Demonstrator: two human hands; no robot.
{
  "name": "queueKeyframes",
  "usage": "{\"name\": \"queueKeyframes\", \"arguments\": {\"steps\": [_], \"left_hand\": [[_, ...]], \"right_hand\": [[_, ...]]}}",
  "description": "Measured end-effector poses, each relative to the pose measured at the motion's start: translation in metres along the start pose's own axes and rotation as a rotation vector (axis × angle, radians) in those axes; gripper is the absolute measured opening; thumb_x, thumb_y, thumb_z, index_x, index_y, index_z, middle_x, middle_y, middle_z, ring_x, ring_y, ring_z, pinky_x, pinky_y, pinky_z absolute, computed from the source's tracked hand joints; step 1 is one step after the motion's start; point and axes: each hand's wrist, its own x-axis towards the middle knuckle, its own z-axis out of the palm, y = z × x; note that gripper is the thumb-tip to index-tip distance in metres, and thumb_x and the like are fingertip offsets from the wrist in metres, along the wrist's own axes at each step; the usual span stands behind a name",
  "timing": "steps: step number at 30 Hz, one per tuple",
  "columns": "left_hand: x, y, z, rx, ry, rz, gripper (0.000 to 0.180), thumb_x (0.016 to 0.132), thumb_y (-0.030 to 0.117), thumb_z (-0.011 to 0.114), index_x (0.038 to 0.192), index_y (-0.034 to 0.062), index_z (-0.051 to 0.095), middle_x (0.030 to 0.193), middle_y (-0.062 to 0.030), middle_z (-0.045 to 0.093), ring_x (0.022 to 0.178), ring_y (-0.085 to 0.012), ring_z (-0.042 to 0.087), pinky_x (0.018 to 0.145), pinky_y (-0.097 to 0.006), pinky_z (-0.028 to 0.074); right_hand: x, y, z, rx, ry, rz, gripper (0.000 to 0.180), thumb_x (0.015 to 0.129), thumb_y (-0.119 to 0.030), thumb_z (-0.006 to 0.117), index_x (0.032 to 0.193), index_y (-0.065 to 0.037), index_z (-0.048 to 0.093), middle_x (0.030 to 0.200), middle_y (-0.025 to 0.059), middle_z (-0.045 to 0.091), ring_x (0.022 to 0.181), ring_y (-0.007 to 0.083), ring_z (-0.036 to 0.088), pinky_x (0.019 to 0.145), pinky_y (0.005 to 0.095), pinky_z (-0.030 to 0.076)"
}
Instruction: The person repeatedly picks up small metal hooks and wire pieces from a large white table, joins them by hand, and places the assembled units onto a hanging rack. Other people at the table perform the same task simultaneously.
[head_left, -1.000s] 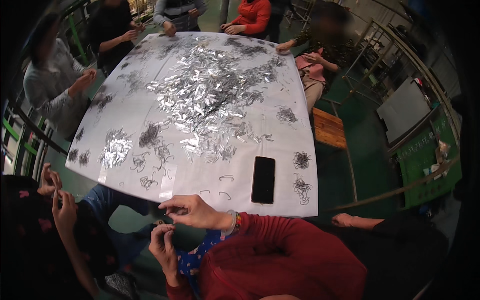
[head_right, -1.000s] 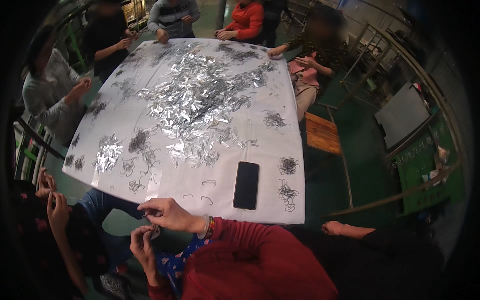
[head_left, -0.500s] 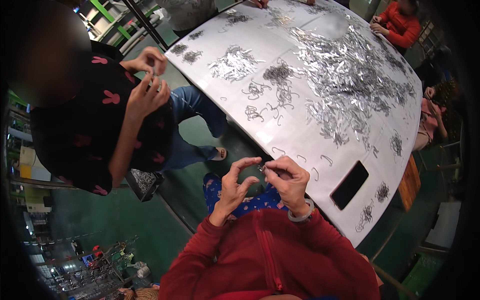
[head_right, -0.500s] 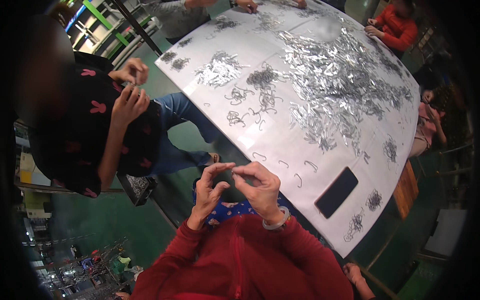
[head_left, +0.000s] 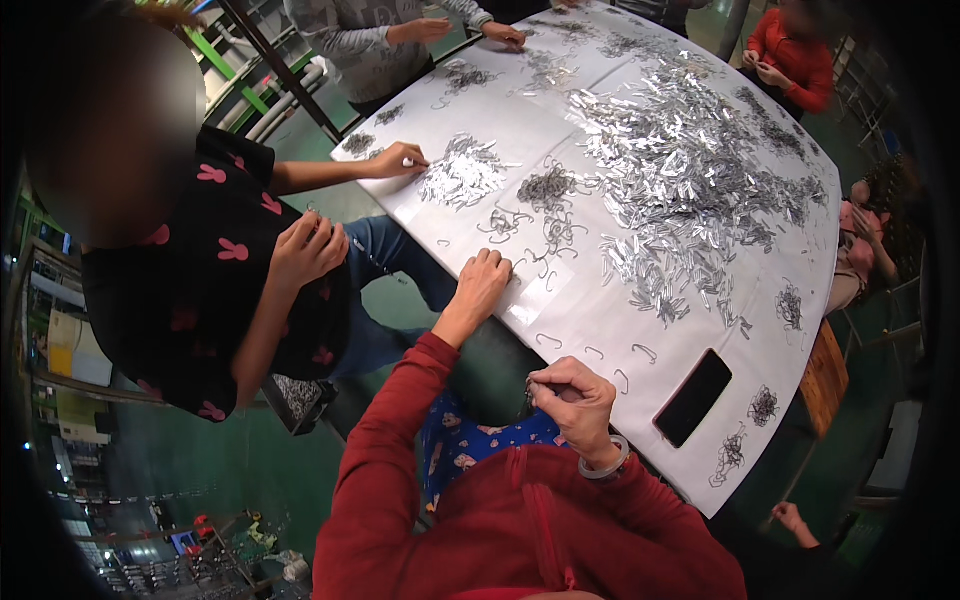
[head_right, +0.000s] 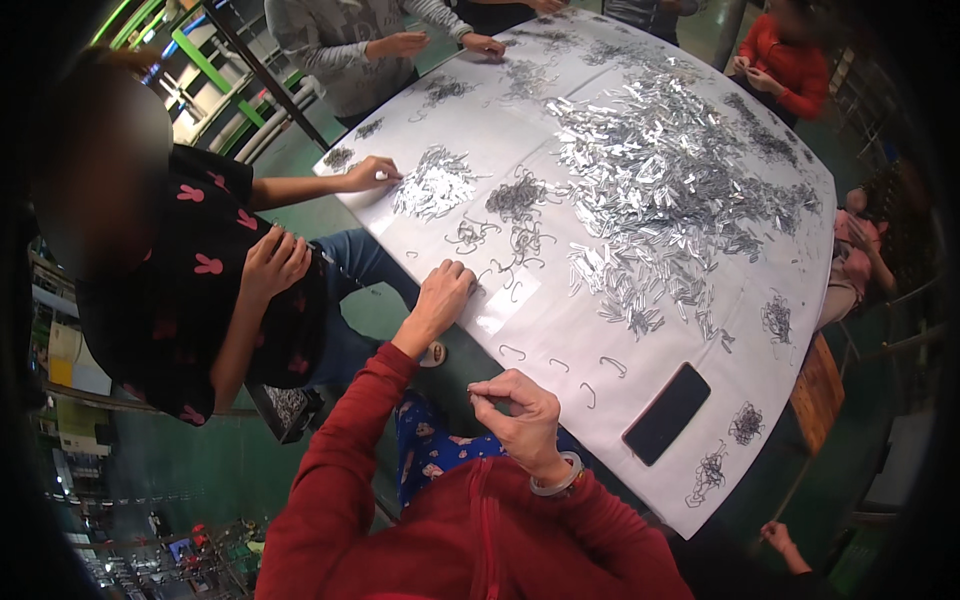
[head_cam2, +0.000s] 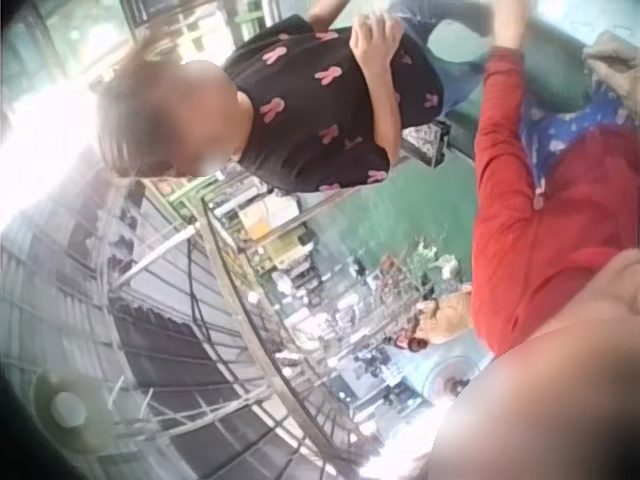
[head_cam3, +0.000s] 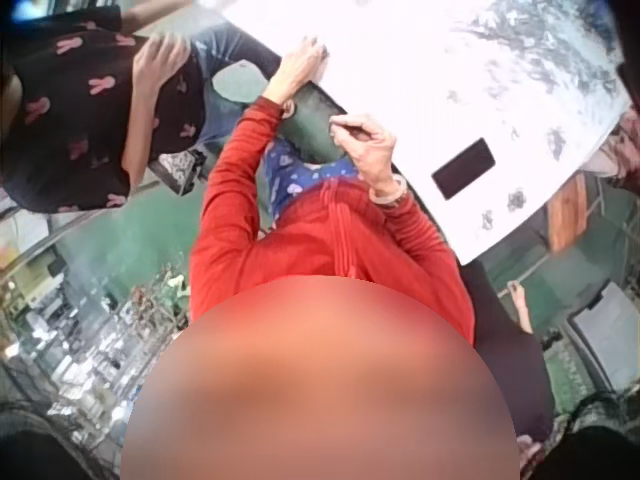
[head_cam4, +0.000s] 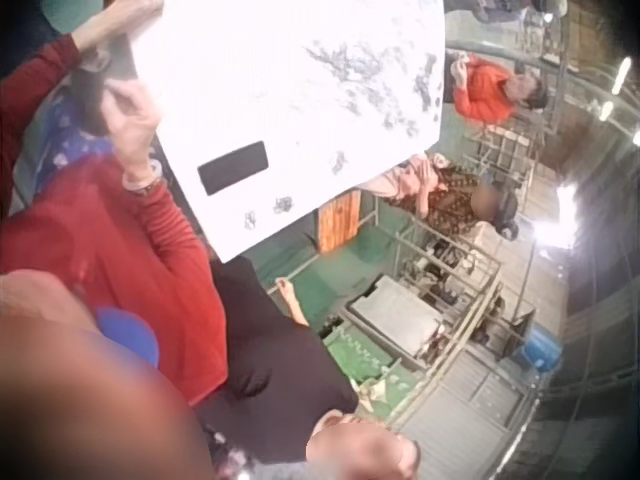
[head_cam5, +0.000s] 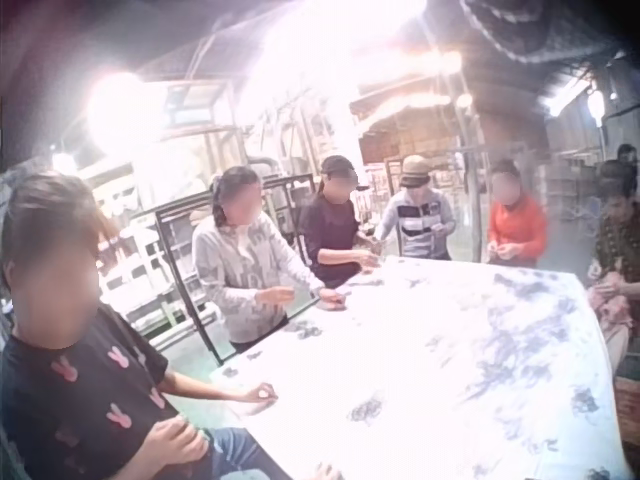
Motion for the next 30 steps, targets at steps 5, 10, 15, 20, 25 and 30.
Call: {"name": "queueKeyframes", "arguments": {"steps": [5,10,15,20,25,30], "left_hand": [[0.0,-0.001,-0.01,-0.244,0.114,-0.205,0.008,0.083,0.009,0.057,0.082,0.0014,0.06,0.086,-0.0123,0.059,0.085,-0.03,0.056,0.073,-0.038,0.048],[-0.026,0.027,-0.073,-0.809,0.22,-0.537,0.01,0.086,0.004,0.057,0.09,-0.0036,0.062,0.082,-0.0105,0.065,0.076,-0.0186,0.062,0.068,-0.028,0.049],[-0.086,0.091,-0.14,-1.324,0.145,-0.592,0.008,0.081,-0.001,0.063,0.089,-0.0014,0.061,0.09,-0.0093,0.065,0.081,-0.0131,0.06,0.073,-0.025,0.047],[-0.093,0.111,-0.142,-0.908,0.303,-0.367,0.012,0.075,-0.003,0.067,0.085,0.001,0.06,0.091,-0.0107,0.063,0.084,-0.0223,0.06,0.074,-0.03,0.047],[-0.093,0.118,-0.131,-0.93,0.358,-0.318,0.006,0.086,-0.002,0.059,0.091,-0.0011,0.056,0.099,-0.0114,0.059,0.09,-0.0158,0.057,0.08,-0.027,0.046],[-0.094,0.128,-0.126,-1.301,0.46,-0.514,0.005,0.09,0.001,0.054,0.094,-0.0018,0.053,0.093,-0.0121,0.062,0.089,-0.0172,0.058,0.084,-0.029,0.047]], "right_hand": [[-0.003,-0.001,0.001,-0.073,-0.019,-0.025,0.017,0.075,0.014,0.06,0.088,0.005,0.066,0.084,0.0075,0.061,0.076,0.0117,0.06,0.07,0.0212,0.05],[-0.002,0.006,0.005,-0.044,-0.002,0.038,0.016,0.076,0.012,0.061,0.089,0.004,0.066,0.084,0.0061,0.061,0.076,0.0104,0.06,0.067,0.02,0.049],[0.002,0.014,0.011,0.027,0.056,0.102,0.014,0.079,0.01,0.061,0.091,0.004,0.066,0.083,0.0056,0.06,0.075,0.0096,0.06,0.066,0.02,0.049],[0.002,0.016,0.017,-0.009,0.052,-0.016,0.014,0.079,0.008,0.062,0.092,0.003,0.066,0.086,0.0059,0.061,0.076,0.0108,0.062,0.066,0.0204,0.051],[0.002,0.014,0.015,-0.143,-0.011,-0.157,0.02,0.077,0.01,0.063,0.094,0.0,0.067,0.088,0.0066,0.061,0.081,0.0116,0.06,0.068,0.0214,0.049],[0.006,0.01,-0.001,-0.294,-0.077,-0.291,0.027,0.075,0.007,0.066,0.101,-0.002,0.067,0.092,0.0077,0.062,0.081,0.0143,0.06,0.069,0.0244,0.048]]}}
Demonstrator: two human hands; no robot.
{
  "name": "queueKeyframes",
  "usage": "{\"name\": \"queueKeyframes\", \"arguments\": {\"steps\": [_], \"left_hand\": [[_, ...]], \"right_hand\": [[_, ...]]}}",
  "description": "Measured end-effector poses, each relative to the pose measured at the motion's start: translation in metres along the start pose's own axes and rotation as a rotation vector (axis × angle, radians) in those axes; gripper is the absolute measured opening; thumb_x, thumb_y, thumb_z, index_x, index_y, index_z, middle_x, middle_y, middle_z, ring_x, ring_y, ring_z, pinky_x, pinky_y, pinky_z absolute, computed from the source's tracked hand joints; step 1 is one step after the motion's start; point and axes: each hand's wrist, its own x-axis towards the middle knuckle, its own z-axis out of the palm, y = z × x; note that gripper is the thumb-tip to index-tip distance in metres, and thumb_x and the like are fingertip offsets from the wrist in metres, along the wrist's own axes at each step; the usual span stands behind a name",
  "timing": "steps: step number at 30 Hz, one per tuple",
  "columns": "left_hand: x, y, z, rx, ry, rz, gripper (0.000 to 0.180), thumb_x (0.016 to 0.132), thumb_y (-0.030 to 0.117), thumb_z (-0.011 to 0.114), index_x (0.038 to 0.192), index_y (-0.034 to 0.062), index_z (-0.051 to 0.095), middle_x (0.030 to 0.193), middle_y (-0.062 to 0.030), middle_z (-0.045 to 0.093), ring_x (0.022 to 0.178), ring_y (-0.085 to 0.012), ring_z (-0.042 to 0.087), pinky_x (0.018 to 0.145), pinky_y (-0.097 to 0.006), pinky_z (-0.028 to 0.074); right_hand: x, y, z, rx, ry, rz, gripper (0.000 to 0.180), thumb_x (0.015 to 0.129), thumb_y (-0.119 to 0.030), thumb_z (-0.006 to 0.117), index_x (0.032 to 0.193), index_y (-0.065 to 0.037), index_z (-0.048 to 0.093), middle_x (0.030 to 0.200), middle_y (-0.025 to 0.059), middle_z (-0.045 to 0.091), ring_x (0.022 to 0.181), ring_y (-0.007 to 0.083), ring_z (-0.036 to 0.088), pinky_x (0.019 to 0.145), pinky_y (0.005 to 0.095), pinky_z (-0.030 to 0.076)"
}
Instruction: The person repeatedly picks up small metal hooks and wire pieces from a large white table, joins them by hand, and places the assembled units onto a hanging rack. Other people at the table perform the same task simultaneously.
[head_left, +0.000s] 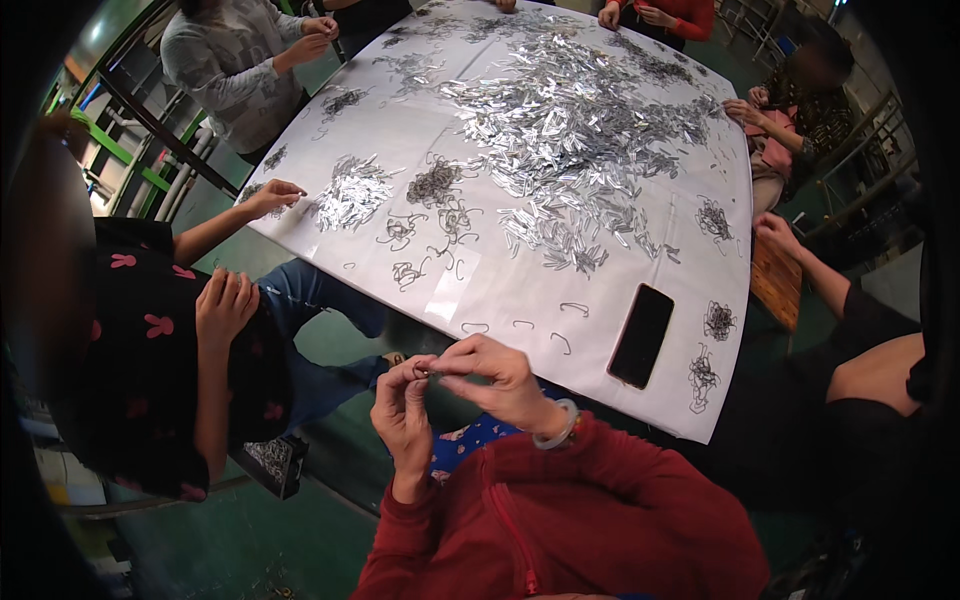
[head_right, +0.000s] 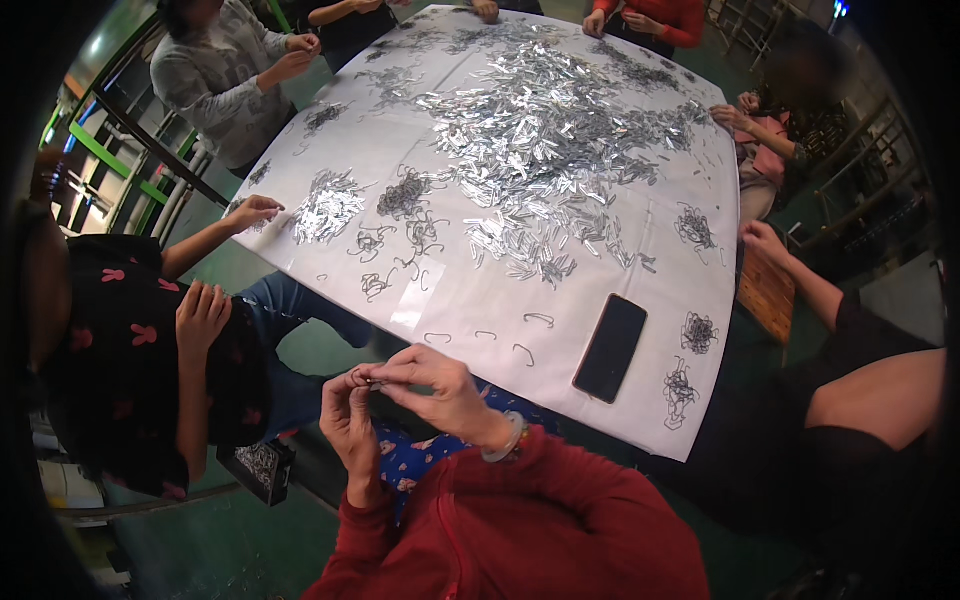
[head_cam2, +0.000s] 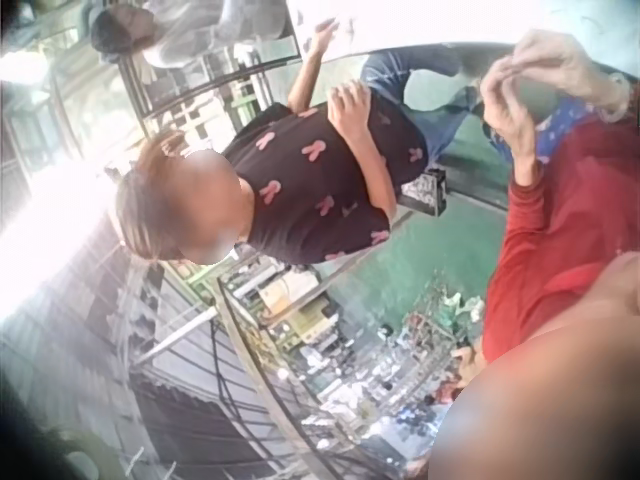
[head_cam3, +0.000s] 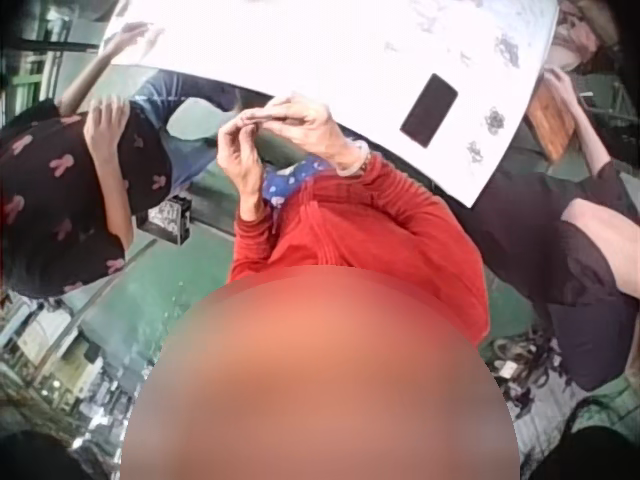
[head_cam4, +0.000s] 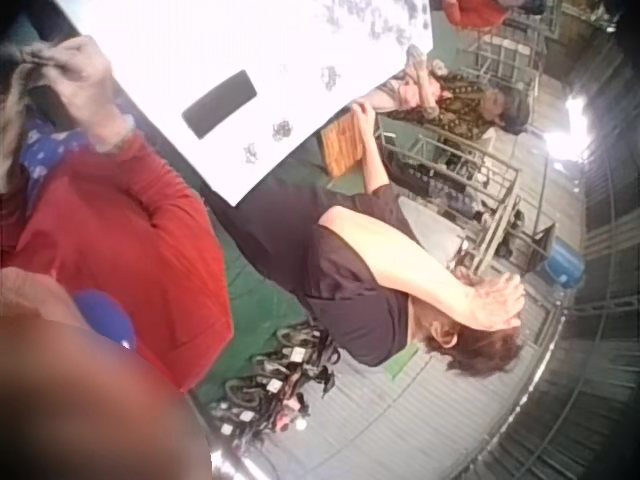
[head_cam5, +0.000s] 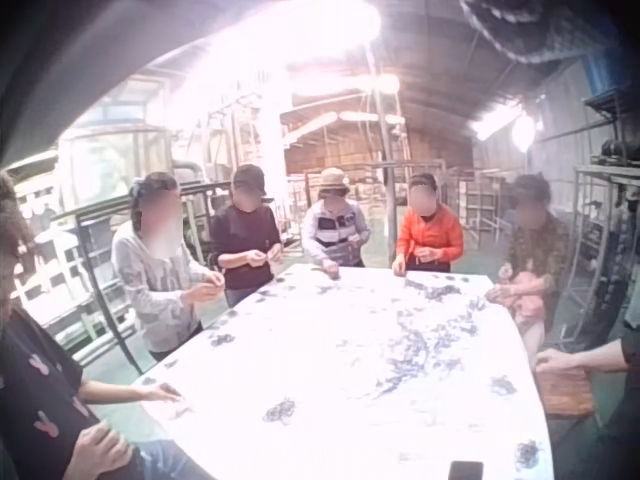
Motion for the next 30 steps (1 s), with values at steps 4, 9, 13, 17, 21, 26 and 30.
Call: {"name": "queueKeyframes", "arguments": {"steps": [4,9,13,17,21,26,30], "left_hand": [[0.0,0.003,-0.006,0.004,-0.005,-0.015,0.005,0.091,0.001,0.052,0.094,-0.0025,0.051,0.094,-0.0134,0.062,0.089,-0.0172,0.059,0.085,-0.03,0.047],[-0.001,-0.001,-0.014,0.006,-0.055,-0.021,0.005,0.091,0.001,0.054,0.094,-0.0023,0.052,0.093,-0.0128,0.062,0.087,-0.0164,0.059,0.083,-0.029,0.047],[-0.003,-0.004,-0.018,0.043,-0.082,0.001,0.004,0.09,-0.001,0.053,0.093,-0.0025,0.052,0.093,-0.0123,0.062,0.087,-0.0164,0.059,0.083,-0.029,0.047],[-0.005,-0.004,-0.023,0.07,-0.068,0.012,0.004,0.089,-0.004,0.052,0.093,-0.0023,0.053,0.092,-0.012,0.062,0.087,-0.0168,0.059,0.082,-0.029,0.048],[-0.004,-0.009,-0.026,0.103,-0.103,0.076,0.009,0.086,-0.009,0.052,0.09,-0.0023,0.055,0.091,-0.0127,0.062,0.087,-0.0183,0.06,0.079,-0.029,0.049],[-0.001,-0.017,-0.025,0.252,-0.171,0.088,0.013,0.079,-0.01,0.059,0.089,-0.001,0.06,0.087,-0.0111,0.065,0.082,-0.0189,0.063,0.075,-0.028,0.049],[0.001,-0.023,-0.02,0.339,-0.235,0.099,0.012,0.079,-0.003,0.063,0.09,0.0012,0.061,0.085,-0.0081,0.066,0.08,-0.0213,0.062,0.073,-0.03,0.047]], "right_hand": [[0.022,0.017,-0.086,-0.105,0.061,0.24,0.023,0.084,0.002,0.058,0.104,-0.003,0.067,0.087,0.0053,0.064,0.076,0.0098,0.06,0.067,0.0214,0.049],[0.057,0.08,-0.195,-0.798,0.07,0.32,0.016,0.074,-0.002,0.059,0.087,0.001,0.068,0.072,0.0163,0.065,0.067,0.0295,0.064,0.067,0.0331,0.05],[0.056,0.12,-0.206,-0.955,-0.108,0.251,0.012,0.068,0.001,0.057,0.076,0.004,0.065,0.067,0.0174,0.063,0.066,0.0337,0.062,0.067,0.0361,0.05],[0.056,0.12,-0.204,-0.889,-0.043,0.222,0.012,0.066,0.002,0.056,0.075,0.004,0.064,0.066,0.0175,0.062,0.064,0.0311,0.063,0.064,0.0342,0.05],[0.066,0.089,-0.186,-0.655,0.218,0.428,0.015,0.07,0.0,0.059,0.083,0.003,0.066,0.072,0.0148,0.066,0.065,0.0219,0.065,0.063,0.0281,0.05],[0.043,0.036,-0.087,0.05,0.04,0.414,0.013,0.079,0.003,0.063,0.091,0.007,0.065,0.081,0.0102,0.066,0.071,0.0156,0.065,0.069,0.0253,0.053],[0.017,0.004,-0.021,0.291,-0.061,0.456,0.017,0.082,0.006,0.061,0.099,0.007,0.063,0.089,0.0128,0.066,0.079,0.0162,0.065,0.073,0.0247,0.054]]}}
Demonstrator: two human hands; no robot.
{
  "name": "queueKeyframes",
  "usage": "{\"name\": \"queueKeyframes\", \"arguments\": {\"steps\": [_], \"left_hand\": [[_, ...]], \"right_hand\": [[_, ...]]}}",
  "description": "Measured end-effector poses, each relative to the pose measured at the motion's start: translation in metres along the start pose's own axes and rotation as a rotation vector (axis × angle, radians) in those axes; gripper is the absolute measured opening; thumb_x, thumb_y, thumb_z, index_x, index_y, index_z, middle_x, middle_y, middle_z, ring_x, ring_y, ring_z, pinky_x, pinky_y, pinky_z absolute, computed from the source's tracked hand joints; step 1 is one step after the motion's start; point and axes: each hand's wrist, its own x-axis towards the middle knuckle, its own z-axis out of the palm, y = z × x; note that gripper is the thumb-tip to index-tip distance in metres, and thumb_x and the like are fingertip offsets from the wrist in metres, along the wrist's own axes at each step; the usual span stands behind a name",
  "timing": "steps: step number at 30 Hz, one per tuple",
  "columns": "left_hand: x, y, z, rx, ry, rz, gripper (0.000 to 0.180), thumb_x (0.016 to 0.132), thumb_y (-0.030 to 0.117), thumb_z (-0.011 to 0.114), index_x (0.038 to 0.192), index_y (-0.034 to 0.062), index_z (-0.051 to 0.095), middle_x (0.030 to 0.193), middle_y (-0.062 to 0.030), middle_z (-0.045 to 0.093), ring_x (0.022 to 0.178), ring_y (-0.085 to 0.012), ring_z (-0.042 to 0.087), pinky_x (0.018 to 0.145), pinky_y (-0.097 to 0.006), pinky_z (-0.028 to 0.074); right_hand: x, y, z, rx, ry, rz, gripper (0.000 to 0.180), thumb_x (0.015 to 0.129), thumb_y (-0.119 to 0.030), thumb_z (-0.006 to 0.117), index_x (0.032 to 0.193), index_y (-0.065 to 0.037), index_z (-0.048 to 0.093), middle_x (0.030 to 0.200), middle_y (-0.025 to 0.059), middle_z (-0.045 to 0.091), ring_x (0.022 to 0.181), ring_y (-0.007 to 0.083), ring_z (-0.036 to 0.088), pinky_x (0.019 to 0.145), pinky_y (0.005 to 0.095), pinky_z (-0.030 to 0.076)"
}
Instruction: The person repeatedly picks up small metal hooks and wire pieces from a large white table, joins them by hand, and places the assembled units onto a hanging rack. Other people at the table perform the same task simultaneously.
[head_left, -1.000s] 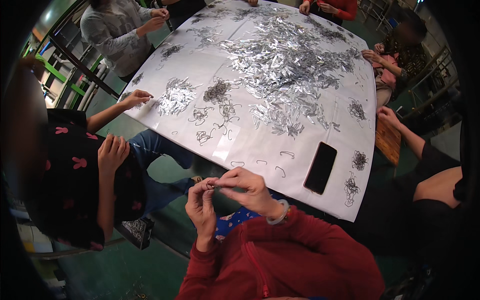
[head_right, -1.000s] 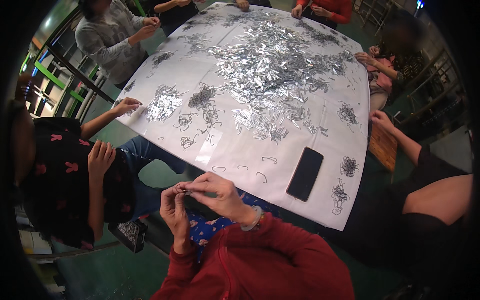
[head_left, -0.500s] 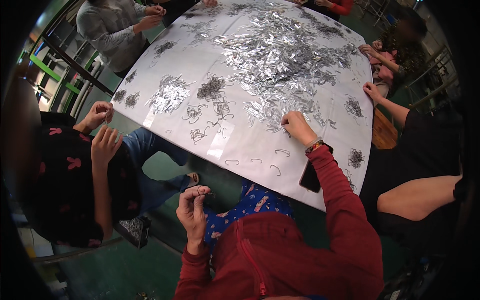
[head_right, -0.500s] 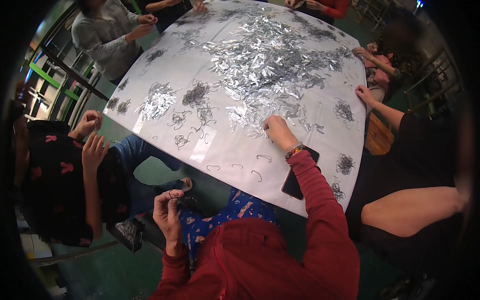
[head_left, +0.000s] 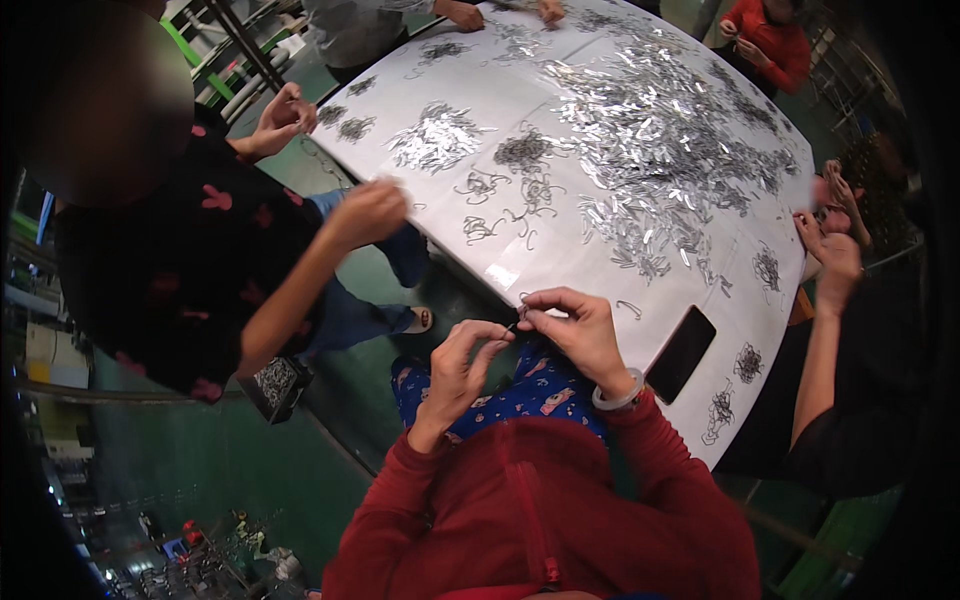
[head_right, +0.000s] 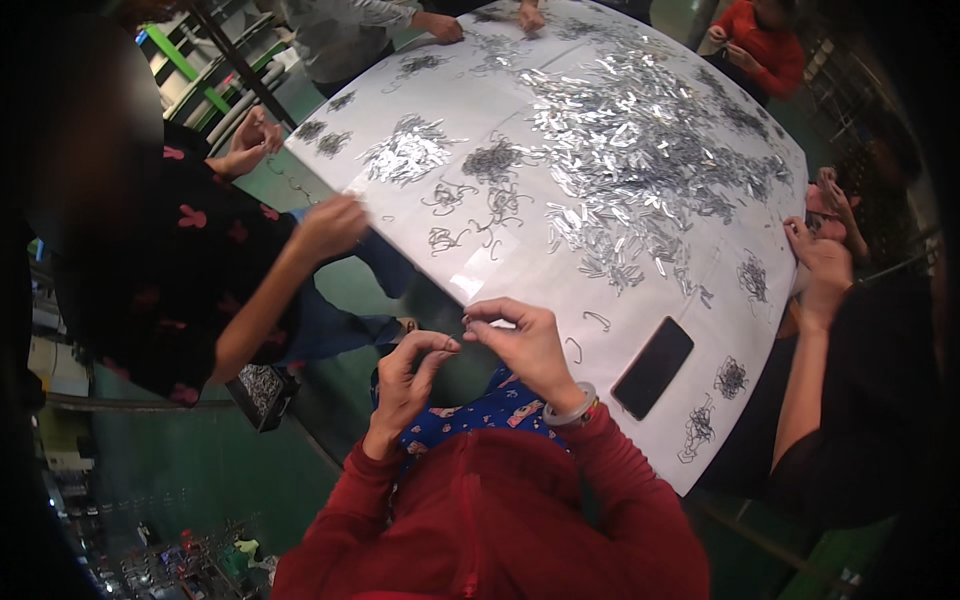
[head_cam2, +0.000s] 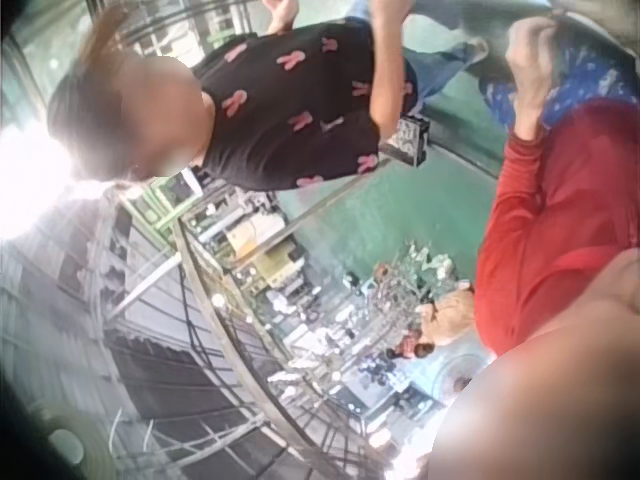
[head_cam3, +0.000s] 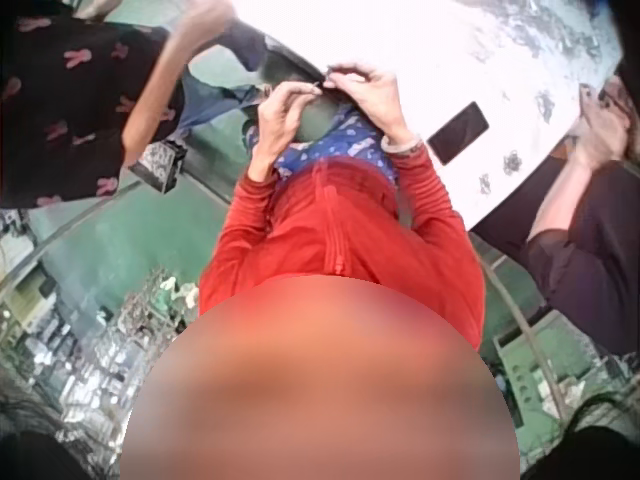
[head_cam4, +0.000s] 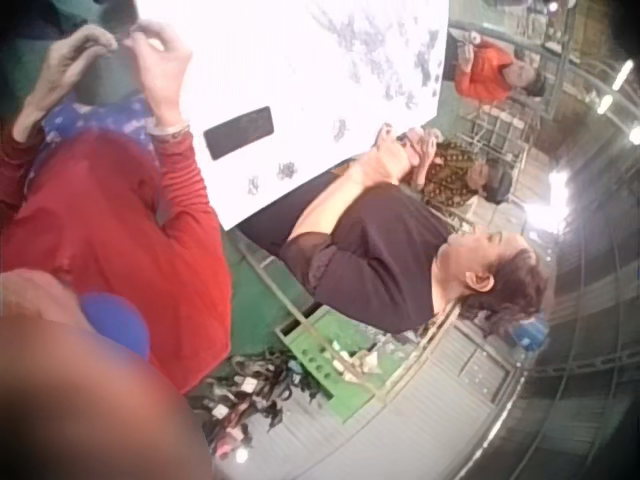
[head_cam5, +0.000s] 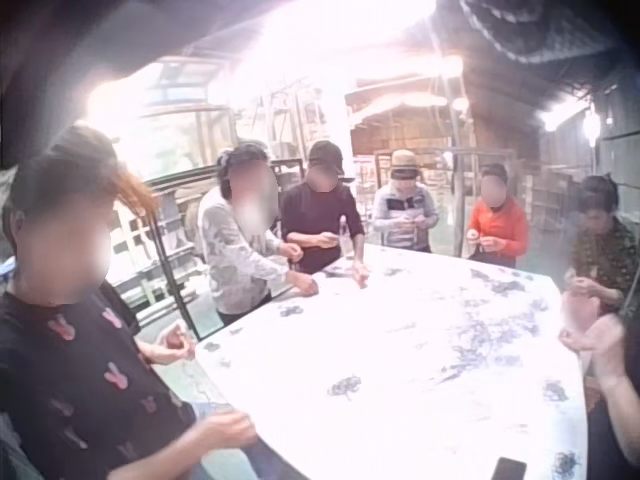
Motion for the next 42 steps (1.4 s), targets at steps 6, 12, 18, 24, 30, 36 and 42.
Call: {"name": "queueKeyframes", "arguments": {"steps": [6,12,18,24,30,36,42], "left_hand": [[0.004,-0.001,0.003,0.024,-0.01,0.045,0.011,0.079,-0.002,0.063,0.09,0.0014,0.06,0.086,-0.0089,0.065,0.08,-0.0229,0.061,0.073,-0.031,0.047],[0.002,-0.013,0.007,0.152,0.005,0.105,0.009,0.08,-0.001,0.063,0.088,0.0017,0.06,0.087,-0.0097,0.064,0.082,-0.024,0.062,0.073,-0.032,0.048],[-0.001,-0.027,0.007,-0.156,0.051,0.067,0.049,0.086,0.015,0.062,0.126,-0.0028,0.039,0.121,-0.0163,0.055,0.114,-0.0244,0.053,0.091,-0.033,0.044],[0.107,-0.088,0.012,0.621,0.064,0.077,0.013,0.083,0.015,0.061,0.088,0.0049,0.069,0.082,-0.0101,0.062,0.081,-0.0271,0.057,0.07,-0.037,0.046],[0.157,-0.121,0.044,1.133,-0.184,0.095,0.008,0.077,0.009,0.059,0.081,0.0045,0.064,0.084,-0.011,0.059,0.087,-0.0277,0.055,0.074,-0.039,0.046],[0.155,-0.123,0.029,1.007,-0.005,0.056,0.011,0.077,0.005,0.054,0.089,0.0035,0.055,0.086,-0.0121,0.057,0.089,-0.0276,0.056,0.074,-0.04,0.047],[0.163,-0.123,0.013,0.965,-0.082,0.162,0.012,0.078,0.008,0.057,0.087,0.0063,0.065,0.088,-0.0111,0.06,0.088,-0.0272,0.056,0.074,-0.037,0.048]], "right_hand": [[-0.011,0.0,0.019,0.014,0.093,0.014,0.017,0.081,0.007,0.062,0.098,0.007,0.062,0.09,0.0129,0.067,0.078,0.0141,0.065,0.07,0.0224,0.054],[-0.012,0.012,0.021,0.093,0.17,-0.068,0.014,0.081,0.008,0.062,0.095,0.007,0.063,0.09,0.0133,0.067,0.076,0.0137,0.064,0.07,0.0241,0.055],[-0.014,0.02,0.021,0.222,0.134,-0.005,0.014,0.081,0.009,0.06,0.095,0.007,0.064,0.089,0.0127,0.066,0.076,0.014,0.064,0.067,0.023,0.054],[-0.02,0.018,0.018,0.203,0.05,0.029,0.013,0.079,0.012,0.06,0.09,0.007,0.065,0.086,0.0148,0.066,0.071,0.015,0.063,0.063,0.0238,0.054],[-0.031,0.014,0.019,0.147,0.01,0.033,0.016,0.08,0.01,0.061,0.094,0.005,0.066,0.088,0.0095,0.065,0.076,0.011,0.062,0.065,0.0197,0.052],[-0.035,0.011,0.024,0.102,0.013,0.008,0.015,0.079,0.013,0.059,0.09,0.006,0.065,0.084,0.0126,0.065,0.071,0.0125,0.062,0.062,0.0206,0.052],[-0.04,0.007,0.033,0.108,-0.026,0.002,0.015,0.079,0.013,0.06,0.09,0.006,0.066,0.085,0.011,0.064,0.073,0.0115,0.062,0.065,0.0205,0.052]]}}
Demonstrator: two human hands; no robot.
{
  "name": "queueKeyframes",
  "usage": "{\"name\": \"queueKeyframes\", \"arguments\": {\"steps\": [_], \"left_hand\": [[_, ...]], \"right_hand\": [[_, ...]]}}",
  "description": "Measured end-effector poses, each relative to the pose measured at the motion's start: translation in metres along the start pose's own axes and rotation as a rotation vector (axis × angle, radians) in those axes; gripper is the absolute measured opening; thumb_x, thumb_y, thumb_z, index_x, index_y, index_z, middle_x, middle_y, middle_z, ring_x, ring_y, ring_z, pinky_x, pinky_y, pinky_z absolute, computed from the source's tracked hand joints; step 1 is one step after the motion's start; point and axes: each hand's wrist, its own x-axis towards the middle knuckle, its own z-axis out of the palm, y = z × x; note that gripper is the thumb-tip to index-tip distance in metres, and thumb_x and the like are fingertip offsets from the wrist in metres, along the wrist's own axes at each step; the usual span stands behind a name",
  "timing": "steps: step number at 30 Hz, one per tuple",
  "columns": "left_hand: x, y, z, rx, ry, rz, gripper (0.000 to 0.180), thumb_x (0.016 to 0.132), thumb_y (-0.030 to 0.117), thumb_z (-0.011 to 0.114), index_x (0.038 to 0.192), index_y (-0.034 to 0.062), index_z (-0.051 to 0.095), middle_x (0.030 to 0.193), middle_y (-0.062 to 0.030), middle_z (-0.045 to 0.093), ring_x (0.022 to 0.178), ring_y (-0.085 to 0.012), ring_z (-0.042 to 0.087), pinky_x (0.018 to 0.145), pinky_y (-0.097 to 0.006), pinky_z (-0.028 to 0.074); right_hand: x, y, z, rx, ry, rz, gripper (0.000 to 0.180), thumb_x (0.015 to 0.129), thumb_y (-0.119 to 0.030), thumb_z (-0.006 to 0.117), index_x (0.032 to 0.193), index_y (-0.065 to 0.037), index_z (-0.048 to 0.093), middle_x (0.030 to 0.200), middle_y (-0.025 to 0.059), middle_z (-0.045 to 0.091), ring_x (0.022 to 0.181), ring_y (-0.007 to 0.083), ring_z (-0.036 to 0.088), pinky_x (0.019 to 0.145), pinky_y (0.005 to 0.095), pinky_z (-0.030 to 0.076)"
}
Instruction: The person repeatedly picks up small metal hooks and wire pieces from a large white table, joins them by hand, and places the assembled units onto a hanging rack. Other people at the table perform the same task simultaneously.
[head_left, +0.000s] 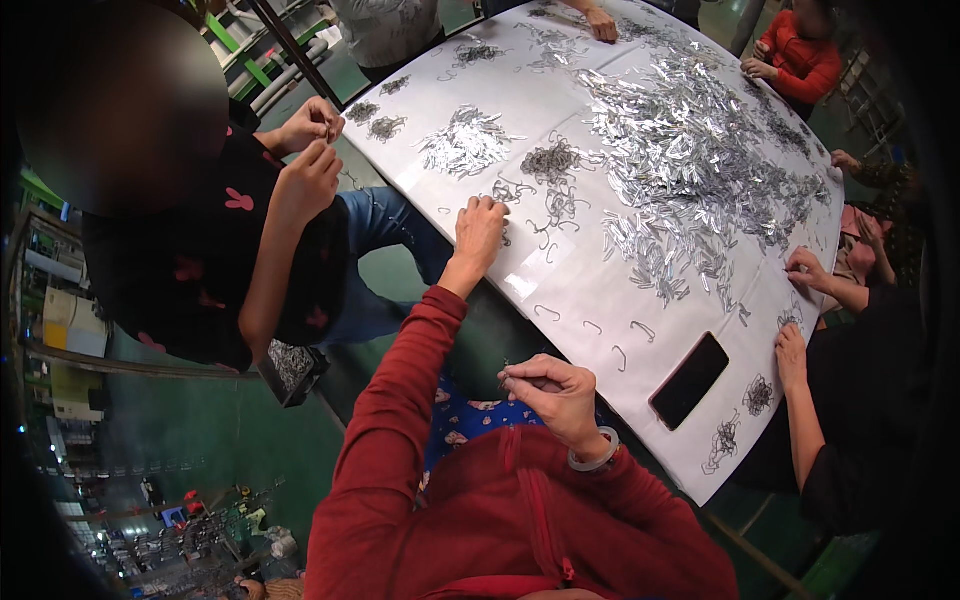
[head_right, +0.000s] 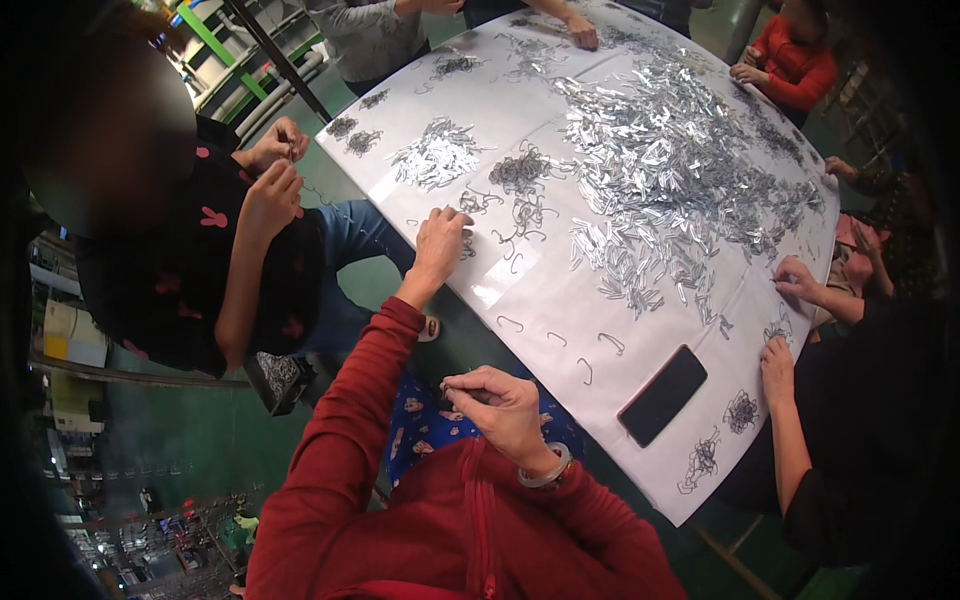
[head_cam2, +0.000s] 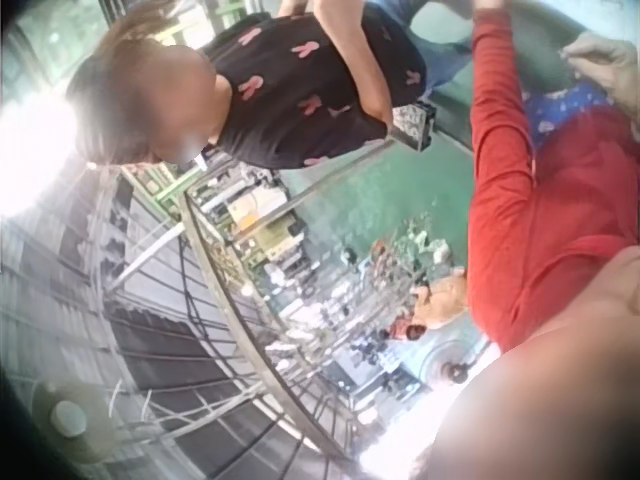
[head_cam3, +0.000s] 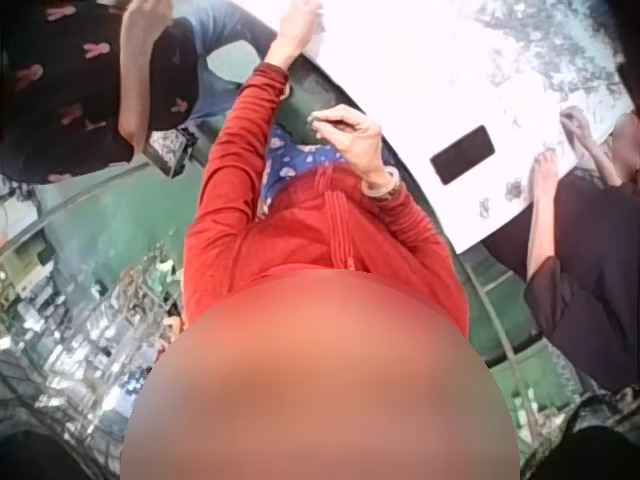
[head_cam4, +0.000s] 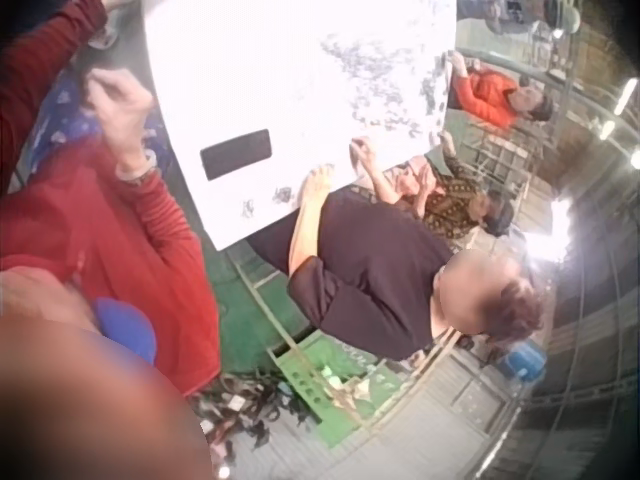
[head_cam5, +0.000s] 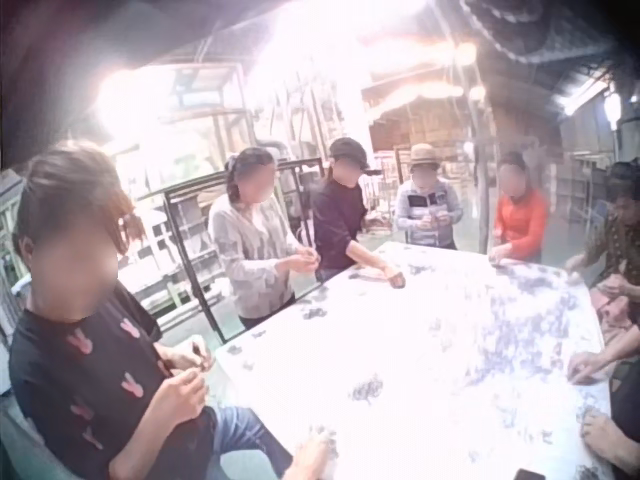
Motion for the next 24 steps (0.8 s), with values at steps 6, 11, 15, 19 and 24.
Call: {"name": "queueKeyframes", "arguments": {"steps": [6,11,15,19,24], "left_hand": [[0.024,0.031,0.037,0.0,-0.078,0.081,0.012,0.073,0.02,0.063,0.071,0.0105,0.071,0.076,-0.0127,0.062,0.081,-0.029,0.059,0.071,-0.04,0.048],[0.018,0.045,0.075,-0.029,-0.14,-0.015,0.022,0.077,0.007,0.047,0.092,-0.004,0.058,0.106,-0.0254,0.053,0.104,-0.0365,0.05,0.088,-0.049,0.039],[0.03,0.046,0.081,-0.127,0.338,0.069,0.017,0.073,0.006,0.049,0.084,-0.0031,0.057,0.089,-0.0193,0.056,0.09,-0.0335,0.053,0.082,-0.044,0.044],[0.041,0.049,0.062,-0.368,0.275,-0.066,0.027,0.067,0.0,0.05,0.092,-0.0063,0.046,0.094,-0.024,0.046,0.09,-0.0392,0.049,0.08,-0.042,0.043],[-0.004,0.043,-0.024,-0.717,0.505,0.122,0.014,0.073,0.0,0.049,0.088,0.0006,0.048,0.091,-0.0175,0.049,0.087,-0.034,0.05,0.074,-0.041,0.041]], "right_hand": [[-0.004,0.003,0.004,-0.019,-0.006,-0.021,0.014,0.079,0.011,0.061,0.091,0.005,0.067,0.085,0.0092,0.064,0.073,0.0112,0.063,0.066,0.0201,0.052],[0.004,0.001,0.005,-0.03,-0.026,0.001,0.014,0.077,0.013,0.061,0.088,0.006,0.066,0.084,0.0107,0.063,0.069,0.0124,0.062,0.063,0.0207,0.051],[0.016,0.006,0.003,-0.176,-0.015,0.007,0.012,0.076,0.012,0.061,0.085,0.006,0.065,0.083,0.0129,0.064,0.066,0.0145,0.061,0.06,0.022,0.049],[0.016,0.013,0.005,-0.132,0.01,0.011,0.01,0.079,0.01,0.059,0.087,0.006,0.062,0.082,0.0131,0.064,0.065,0.0145,0.059,0.06,0.0225,0.048],[0.032,0.01,0.006,-0.247,-0.071,-0.004,0.013,0.083,0.002,0.06,0.095,0.006,0.06,0.084,0.0109,0.064,0.073,0.0149,0.059,0.067,0.0244,0.047]]}}
